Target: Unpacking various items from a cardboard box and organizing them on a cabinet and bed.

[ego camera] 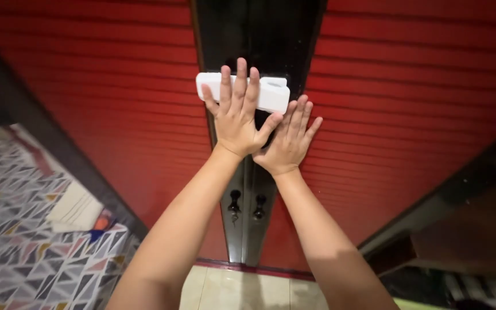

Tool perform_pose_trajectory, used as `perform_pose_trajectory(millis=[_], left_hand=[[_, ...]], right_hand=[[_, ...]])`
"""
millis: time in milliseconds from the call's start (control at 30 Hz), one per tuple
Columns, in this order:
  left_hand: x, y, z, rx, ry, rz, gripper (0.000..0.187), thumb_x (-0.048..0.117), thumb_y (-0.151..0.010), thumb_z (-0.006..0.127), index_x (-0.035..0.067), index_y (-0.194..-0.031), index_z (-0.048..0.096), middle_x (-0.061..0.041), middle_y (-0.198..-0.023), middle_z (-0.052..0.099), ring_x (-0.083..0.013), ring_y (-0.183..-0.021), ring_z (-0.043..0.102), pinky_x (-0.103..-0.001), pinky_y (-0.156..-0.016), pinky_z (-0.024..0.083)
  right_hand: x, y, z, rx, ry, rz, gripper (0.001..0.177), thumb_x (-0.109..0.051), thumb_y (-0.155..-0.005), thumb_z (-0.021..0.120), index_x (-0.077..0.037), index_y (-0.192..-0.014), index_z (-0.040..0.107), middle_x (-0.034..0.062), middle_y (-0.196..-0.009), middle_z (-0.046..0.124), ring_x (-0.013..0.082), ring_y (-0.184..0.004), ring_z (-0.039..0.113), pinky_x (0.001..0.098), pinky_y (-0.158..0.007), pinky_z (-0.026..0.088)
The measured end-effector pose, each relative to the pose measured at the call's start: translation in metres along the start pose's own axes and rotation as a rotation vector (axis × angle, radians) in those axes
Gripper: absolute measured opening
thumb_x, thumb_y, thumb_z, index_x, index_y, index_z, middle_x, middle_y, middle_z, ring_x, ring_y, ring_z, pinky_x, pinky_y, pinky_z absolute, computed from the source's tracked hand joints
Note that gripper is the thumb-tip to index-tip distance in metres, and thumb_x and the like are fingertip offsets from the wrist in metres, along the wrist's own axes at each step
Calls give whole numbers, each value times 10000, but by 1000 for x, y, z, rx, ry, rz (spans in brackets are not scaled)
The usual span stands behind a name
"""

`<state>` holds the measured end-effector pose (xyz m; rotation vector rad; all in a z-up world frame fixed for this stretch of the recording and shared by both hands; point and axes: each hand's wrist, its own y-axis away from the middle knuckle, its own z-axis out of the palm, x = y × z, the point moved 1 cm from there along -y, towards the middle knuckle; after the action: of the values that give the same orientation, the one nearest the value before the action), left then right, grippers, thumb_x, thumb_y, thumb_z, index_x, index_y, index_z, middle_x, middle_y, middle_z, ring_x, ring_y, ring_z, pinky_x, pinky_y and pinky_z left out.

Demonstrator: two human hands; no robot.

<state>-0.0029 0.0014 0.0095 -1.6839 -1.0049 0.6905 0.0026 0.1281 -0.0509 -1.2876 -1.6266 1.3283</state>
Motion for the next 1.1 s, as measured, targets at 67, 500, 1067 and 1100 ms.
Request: perform_pose_trajectory(millis=[67,500,1067,1100], left_hand=[[5,-4,-15,-96,-8,-39,832,714,-1023,412,178,-1643,275,-76,-1714,194,-299,-1598,48,-570,-1227,-184],[21,-20,-64,-235,-5,-92,558,611,-1070,398,419,-1593,409,-36,-1717,217,-291,-1602,148,-616,-1241,-58],[24,-16,-61,-51,-32,-40,506,499,-1071,496,408,-1568,465,-63,-1694,321,-329,-1575,267,-675,-1238,69],[23,-16,-60,-50,-33,-36,499,482,-1071,501,404,-1563,475,-70,-1691,324,-334,-1571,268,-677,-1232,59]], right_hand=[[-7,6,-14,-6,10,1,1092,-605,-1000,580,-3,-1674,-33,234,-1758,26,367,-1673,36,582,-1313,-51],[-25,-2,-8,-11,66,113,982,-514,-1062,603,-1,-1675,32,237,-1749,48,397,-1648,15,601,-1332,-11],[-33,-67,-53,300,-324,118,326,-283,-1078,564,-85,-1320,658,132,-1270,537,295,-1180,502,440,-1066,396],[-34,-68,-49,335,-315,123,306,-293,-1087,564,-94,-1296,667,124,-1243,537,286,-1158,503,429,-1045,412]])
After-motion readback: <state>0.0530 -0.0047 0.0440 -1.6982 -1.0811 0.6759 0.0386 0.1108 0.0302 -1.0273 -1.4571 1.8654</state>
